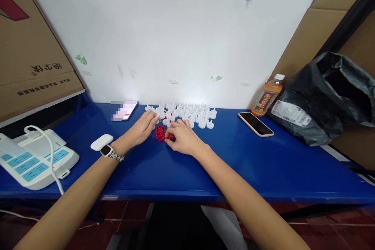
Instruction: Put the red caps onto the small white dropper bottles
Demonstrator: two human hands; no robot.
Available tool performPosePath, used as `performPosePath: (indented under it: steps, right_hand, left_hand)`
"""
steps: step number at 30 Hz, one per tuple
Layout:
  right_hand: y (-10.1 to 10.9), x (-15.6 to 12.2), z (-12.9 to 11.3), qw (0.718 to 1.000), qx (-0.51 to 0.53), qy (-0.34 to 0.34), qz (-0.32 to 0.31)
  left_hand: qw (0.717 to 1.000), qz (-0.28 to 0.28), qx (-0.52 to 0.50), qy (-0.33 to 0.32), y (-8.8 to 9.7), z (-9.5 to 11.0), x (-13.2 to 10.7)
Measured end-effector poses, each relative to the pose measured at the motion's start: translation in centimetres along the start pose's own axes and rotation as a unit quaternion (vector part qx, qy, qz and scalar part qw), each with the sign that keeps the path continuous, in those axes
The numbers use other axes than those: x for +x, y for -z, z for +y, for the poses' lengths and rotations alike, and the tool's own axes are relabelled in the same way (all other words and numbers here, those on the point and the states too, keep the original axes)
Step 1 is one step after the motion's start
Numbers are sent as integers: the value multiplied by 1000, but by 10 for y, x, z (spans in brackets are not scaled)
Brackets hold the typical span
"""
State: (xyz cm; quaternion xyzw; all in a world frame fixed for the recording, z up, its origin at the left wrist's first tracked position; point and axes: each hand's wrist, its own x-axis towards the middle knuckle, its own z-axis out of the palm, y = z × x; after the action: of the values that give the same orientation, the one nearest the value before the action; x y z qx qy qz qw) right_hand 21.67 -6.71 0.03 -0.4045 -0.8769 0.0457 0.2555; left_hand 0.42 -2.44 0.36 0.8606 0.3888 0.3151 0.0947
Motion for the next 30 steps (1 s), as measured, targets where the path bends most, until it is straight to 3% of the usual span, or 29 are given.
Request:
performPosePath:
  steps: [4, 10, 12, 15, 18, 22, 30]
  right_hand:
    - [0, -2, -2, 997, -66, 13, -36]
    - [-3, -1, 1, 996, -74, 10, -43]
    - [-2, -1, 3, 998, -56, 8, -26]
    - [-3, 2, 8, 997, 39, -35, 57]
    - [-6, 8, 15, 953, 230, -118, 161]
    - [-12, 13, 20, 874, 415, -156, 199]
    - [-15, 16, 15, 836, 474, -165, 223]
  left_hand:
    - [1000, -11, -2, 4, 1, 2, -1]
    - [1000, -3, 8, 5, -2, 0, -3]
    - [1000, -7, 16, -6, -3, -2, -3]
    - [999, -14, 28, -19, -4, 0, -3]
    - [999, -31, 30, -26, -6, 5, -4]
    - [997, -62, 26, -25, -10, 14, -5]
    - [994, -78, 34, -70, -13, 22, -5]
